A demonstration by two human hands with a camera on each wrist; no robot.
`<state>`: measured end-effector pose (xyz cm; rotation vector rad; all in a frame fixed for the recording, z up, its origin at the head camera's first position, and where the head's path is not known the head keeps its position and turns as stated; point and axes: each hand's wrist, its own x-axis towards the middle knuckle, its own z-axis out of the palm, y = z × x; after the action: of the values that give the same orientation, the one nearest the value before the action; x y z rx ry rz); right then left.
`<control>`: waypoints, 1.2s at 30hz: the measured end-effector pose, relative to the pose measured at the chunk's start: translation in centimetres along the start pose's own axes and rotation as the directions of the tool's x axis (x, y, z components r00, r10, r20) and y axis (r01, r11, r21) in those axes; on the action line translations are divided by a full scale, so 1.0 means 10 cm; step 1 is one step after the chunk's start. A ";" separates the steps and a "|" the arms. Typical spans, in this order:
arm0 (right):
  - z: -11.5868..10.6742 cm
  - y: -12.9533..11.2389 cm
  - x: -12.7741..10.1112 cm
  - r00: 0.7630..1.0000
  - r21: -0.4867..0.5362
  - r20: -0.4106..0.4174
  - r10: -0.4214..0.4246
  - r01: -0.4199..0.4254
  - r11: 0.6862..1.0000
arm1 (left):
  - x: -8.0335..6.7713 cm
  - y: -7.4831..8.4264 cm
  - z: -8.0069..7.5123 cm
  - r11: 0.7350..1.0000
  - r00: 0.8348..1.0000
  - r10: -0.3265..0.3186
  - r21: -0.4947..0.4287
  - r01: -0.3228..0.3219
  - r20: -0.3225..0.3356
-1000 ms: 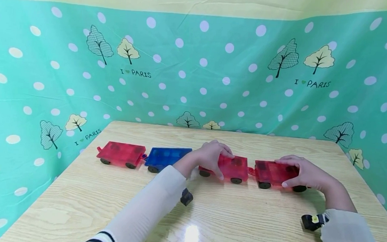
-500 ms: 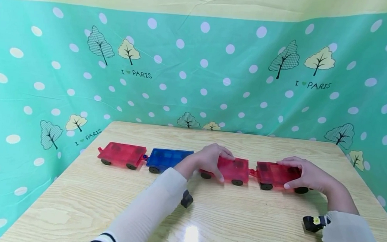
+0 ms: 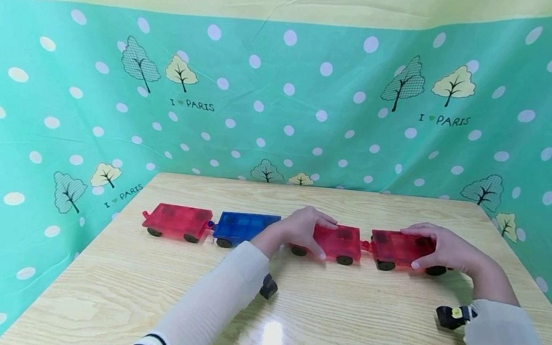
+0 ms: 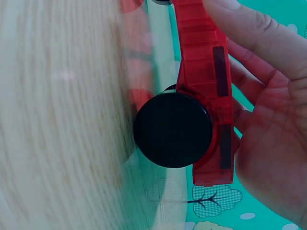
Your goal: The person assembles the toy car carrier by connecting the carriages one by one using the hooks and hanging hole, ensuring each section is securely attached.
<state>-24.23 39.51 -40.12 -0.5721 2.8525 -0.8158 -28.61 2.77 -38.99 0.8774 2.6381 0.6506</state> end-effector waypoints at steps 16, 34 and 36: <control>-0.07 -0.05 -0.03 0.999 -0.002 -0.011 0.050 -0.050 0.999 | -0.07 0.04 0.02 0.998 0.995 0.045 -0.030 -0.048 -0.087; 0.10 -0.41 -0.02 0.969 0.130 -0.233 0.086 -0.056 0.990 | -0.40 -0.13 -0.11 0.913 0.947 0.048 -0.371 -0.170 -0.316; 0.14 -0.44 -0.02 0.957 0.167 -0.272 0.097 -0.053 0.985 | -0.43 -0.15 -0.12 0.899 0.944 0.033 -0.403 -0.172 -0.329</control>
<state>-22.32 35.50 -38.98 -0.3496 2.9940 -1.1831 -26.51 -1.35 -38.13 0.8366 2.5537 1.4420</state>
